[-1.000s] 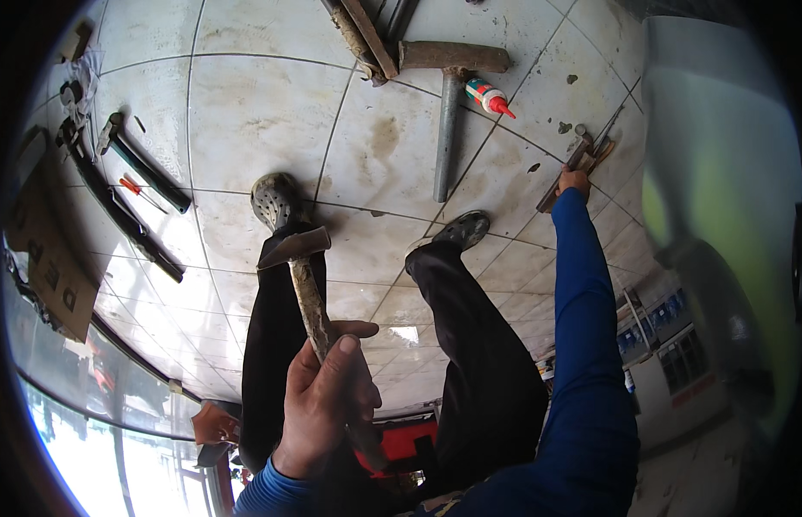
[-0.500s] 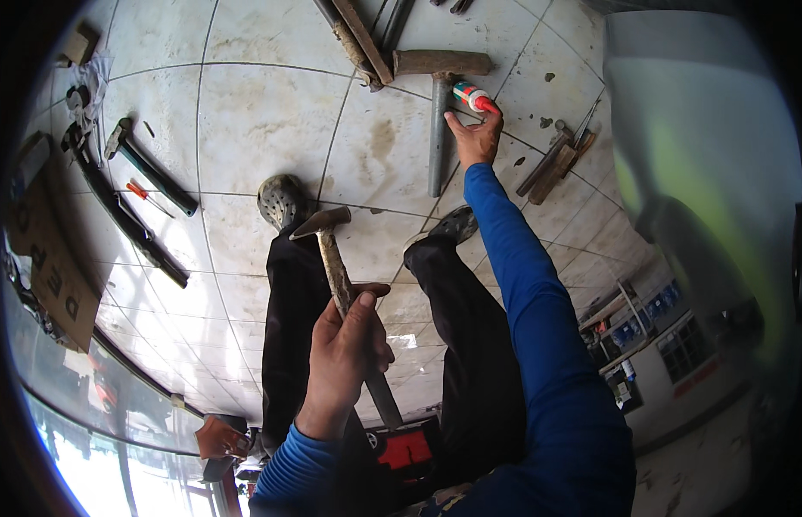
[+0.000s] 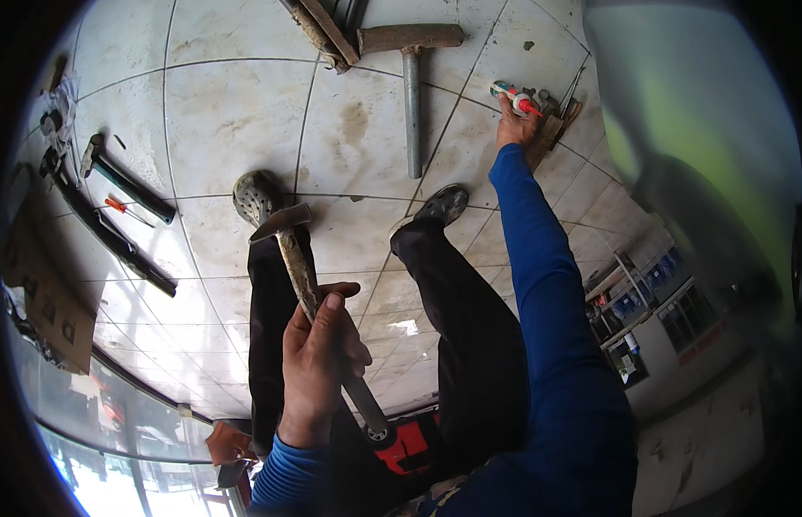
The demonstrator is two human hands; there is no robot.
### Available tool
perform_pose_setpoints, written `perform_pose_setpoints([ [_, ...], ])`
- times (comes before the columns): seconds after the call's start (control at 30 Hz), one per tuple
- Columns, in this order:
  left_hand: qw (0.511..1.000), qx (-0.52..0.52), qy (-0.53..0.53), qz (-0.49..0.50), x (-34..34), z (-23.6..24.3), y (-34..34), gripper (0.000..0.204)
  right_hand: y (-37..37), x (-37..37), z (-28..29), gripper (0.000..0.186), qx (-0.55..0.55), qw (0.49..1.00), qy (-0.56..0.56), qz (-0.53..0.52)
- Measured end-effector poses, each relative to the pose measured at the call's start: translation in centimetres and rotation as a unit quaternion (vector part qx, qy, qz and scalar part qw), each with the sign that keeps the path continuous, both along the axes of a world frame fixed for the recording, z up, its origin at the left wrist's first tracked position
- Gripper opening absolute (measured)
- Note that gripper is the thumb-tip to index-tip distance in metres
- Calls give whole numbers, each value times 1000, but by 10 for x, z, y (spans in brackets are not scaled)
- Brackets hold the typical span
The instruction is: The person uses a hammer and a metal bar to adjust and align the rear bumper of a car. They repeatedly tap and pry at the bumper's edge and underside, then use pliers to manipulate a component under the bumper.
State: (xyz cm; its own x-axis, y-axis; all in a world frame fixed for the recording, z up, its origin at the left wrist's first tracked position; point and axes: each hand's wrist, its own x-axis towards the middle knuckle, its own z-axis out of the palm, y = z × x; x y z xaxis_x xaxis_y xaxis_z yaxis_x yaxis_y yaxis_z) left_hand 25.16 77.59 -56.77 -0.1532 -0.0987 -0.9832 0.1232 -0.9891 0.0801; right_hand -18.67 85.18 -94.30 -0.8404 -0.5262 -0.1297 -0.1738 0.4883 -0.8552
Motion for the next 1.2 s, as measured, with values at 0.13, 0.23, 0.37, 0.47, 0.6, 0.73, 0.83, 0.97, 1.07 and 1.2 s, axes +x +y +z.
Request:
perform_pose_setpoints([
  [0.13,1000,0,20,0,0,-1,4,41,18,-45,-6,59,129,988,27,-78],
  [0.23,1000,0,-7,-1,2,5,7,41,12,45,20,76,339,925,128,-116],
  [0.37,1000,0,6,-4,-2,2,4,40,61,130,32,82,366,885,75,276],
  [0.47,1000,-9,8,11,-1,2,8,39,59,174,27,72,437,815,128,358],
  [0.6,1000,13,11,1,-2,1,3,37,64,188,22,56,442,858,112,236],
  [0.73,1000,14,9,16,2,4,4,38,65,174,42,59,408,890,65,192],
  [0.83,1000,5,10,22,5,5,4,40,62,149,60,61,416,881,105,199],
  [0.97,999,5,31,18,8,5,-2,40,86,119,70,62,422,876,145,181],
  [1.07,999,-5,36,14,14,4,1,38,101,120,62,65,425,892,119,99],
  [1.2,998,7,54,11,18,5,-3,36,100,99,32,68,409,909,86,-9],
])
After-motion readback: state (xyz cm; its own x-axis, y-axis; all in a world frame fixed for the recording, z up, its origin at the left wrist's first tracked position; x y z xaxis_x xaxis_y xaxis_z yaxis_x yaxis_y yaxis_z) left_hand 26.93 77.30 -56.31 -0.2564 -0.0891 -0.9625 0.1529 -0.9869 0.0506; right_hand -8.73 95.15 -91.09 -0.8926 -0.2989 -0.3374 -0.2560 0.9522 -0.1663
